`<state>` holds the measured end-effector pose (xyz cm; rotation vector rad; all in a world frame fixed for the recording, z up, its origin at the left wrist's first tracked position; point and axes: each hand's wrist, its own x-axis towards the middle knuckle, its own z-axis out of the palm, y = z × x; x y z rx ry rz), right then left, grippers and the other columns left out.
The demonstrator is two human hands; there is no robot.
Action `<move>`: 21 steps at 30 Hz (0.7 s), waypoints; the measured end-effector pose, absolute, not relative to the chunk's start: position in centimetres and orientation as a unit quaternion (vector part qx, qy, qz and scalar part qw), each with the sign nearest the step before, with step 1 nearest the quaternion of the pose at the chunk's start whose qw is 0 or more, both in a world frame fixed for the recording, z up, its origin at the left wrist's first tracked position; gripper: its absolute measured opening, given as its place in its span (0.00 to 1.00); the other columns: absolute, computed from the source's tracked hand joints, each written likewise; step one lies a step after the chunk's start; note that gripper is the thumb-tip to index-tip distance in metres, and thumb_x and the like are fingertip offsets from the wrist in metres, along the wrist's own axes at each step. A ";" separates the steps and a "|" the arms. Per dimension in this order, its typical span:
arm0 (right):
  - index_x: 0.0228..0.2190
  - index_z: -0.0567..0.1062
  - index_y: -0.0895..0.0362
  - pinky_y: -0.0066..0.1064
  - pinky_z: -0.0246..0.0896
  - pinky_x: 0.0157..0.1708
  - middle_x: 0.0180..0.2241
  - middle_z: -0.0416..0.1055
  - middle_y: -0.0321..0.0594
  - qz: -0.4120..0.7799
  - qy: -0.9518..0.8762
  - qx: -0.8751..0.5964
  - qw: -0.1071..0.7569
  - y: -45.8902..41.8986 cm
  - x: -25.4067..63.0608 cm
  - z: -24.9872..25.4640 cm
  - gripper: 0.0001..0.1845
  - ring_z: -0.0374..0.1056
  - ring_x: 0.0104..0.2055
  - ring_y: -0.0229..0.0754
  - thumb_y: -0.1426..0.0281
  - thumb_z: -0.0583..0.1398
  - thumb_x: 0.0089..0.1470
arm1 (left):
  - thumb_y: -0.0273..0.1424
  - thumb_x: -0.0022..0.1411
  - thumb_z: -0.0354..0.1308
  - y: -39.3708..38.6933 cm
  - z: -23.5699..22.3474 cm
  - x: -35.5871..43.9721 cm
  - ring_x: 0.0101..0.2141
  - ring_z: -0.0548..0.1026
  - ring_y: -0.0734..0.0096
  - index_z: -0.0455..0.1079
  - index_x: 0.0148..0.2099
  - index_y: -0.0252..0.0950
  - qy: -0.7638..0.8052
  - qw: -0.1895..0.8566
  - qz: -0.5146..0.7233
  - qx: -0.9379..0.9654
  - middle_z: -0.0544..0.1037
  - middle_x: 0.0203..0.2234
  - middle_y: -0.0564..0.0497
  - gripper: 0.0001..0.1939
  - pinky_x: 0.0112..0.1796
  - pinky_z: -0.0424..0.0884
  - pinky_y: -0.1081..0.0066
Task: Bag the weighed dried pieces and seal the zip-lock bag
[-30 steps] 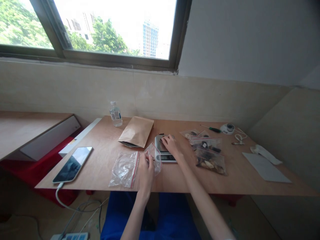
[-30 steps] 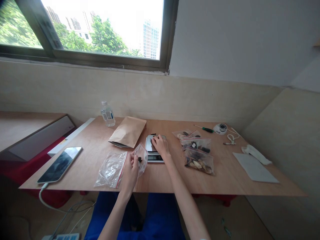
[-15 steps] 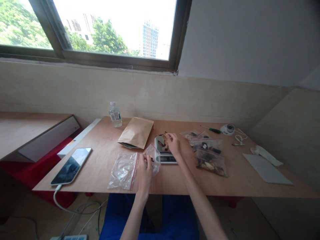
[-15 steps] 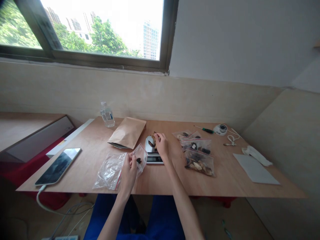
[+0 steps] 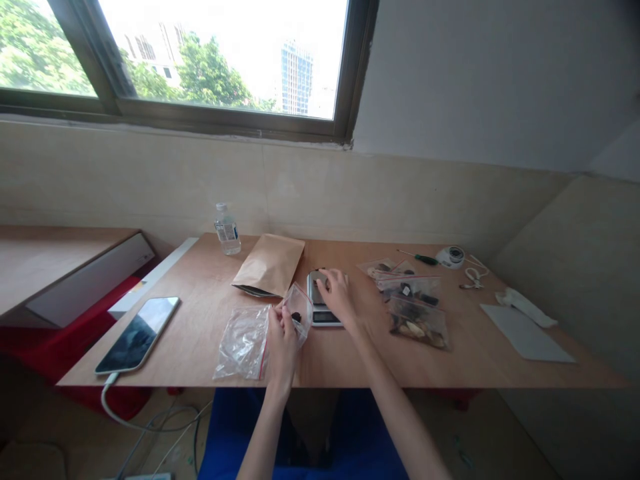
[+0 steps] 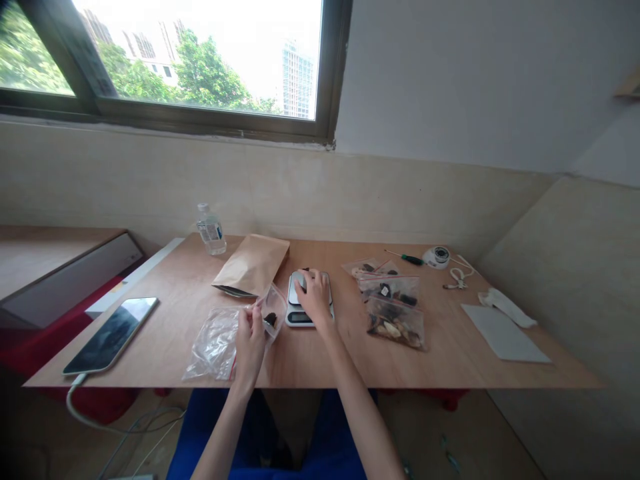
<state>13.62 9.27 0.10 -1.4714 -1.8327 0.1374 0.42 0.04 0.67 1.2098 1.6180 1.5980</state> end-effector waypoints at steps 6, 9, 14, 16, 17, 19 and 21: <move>0.42 0.74 0.55 0.42 0.55 0.47 0.42 0.67 0.50 0.009 -0.753 -0.607 0.255 12.0 14.2 -2.5 0.14 0.61 0.46 0.51 0.67 0.54 0.56 | 0.39 0.64 0.44 -0.1 0.9 0.4 0.27 0.69 0.70 0.59 0.32 0.39 0.599 0.277 0.590 0.466 0.68 0.24 0.54 0.12 0.30 0.65 0.70; 0.38 0.75 0.56 0.40 0.56 0.46 0.40 0.68 0.49 0.011 -0.754 -0.599 0.267 12.5 14.7 -2.7 0.13 0.62 0.44 0.49 0.70 0.52 0.58 | 0.39 0.64 0.44 -0.2 1.0 0.4 0.27 0.69 0.69 0.59 0.32 0.39 0.601 0.273 0.590 0.465 0.68 0.25 0.54 0.12 0.30 0.65 0.70; 0.36 0.74 0.58 0.35 0.60 0.42 0.38 0.68 0.47 0.028 -0.747 -0.589 0.308 13.4 15.9 -3.0 0.15 0.66 0.41 0.45 0.70 0.48 0.59 | 0.40 0.64 0.44 -0.1 0.7 0.4 0.26 0.68 0.70 0.58 0.31 0.39 0.603 0.272 0.588 0.465 0.66 0.24 0.55 0.13 0.30 0.63 0.71; 0.37 0.73 0.59 0.35 0.61 0.41 0.38 0.68 0.47 0.035 -0.736 -0.591 0.330 13.6 16.2 -2.7 0.16 0.67 0.39 0.44 0.71 0.47 0.60 | 0.40 0.65 0.43 -0.1 0.7 0.4 0.27 0.68 0.70 0.58 0.31 0.39 0.598 0.276 0.588 0.468 0.66 0.24 0.55 0.12 0.31 0.63 0.71; 0.37 0.73 0.60 0.35 0.61 0.40 0.37 0.68 0.47 0.039 -0.730 -0.591 0.341 13.6 16.3 -2.5 0.16 0.67 0.38 0.44 0.71 0.46 0.60 | 0.40 0.65 0.43 -0.1 0.6 0.4 0.27 0.68 0.70 0.58 0.32 0.39 0.596 0.280 0.587 0.470 0.66 0.25 0.55 0.12 0.31 0.63 0.71; 0.37 0.73 0.60 0.34 0.61 0.40 0.37 0.69 0.47 0.045 -0.726 -0.584 0.361 13.5 16.1 -1.8 0.17 0.67 0.38 0.44 0.71 0.46 0.60 | 0.40 0.65 0.43 -0.1 0.6 0.4 0.27 0.68 0.70 0.58 0.32 0.39 0.595 0.284 0.586 0.470 0.67 0.25 0.54 0.12 0.31 0.63 0.71; 0.38 0.73 0.59 0.33 0.61 0.41 0.37 0.70 0.46 0.050 -0.727 -0.572 0.377 13.0 15.6 -0.7 0.17 0.67 0.40 0.43 0.70 0.46 0.61 | 0.40 0.65 0.43 0.0 0.6 0.4 0.27 0.68 0.70 0.58 0.32 0.39 0.594 0.284 0.589 0.469 0.67 0.25 0.54 0.12 0.31 0.63 0.71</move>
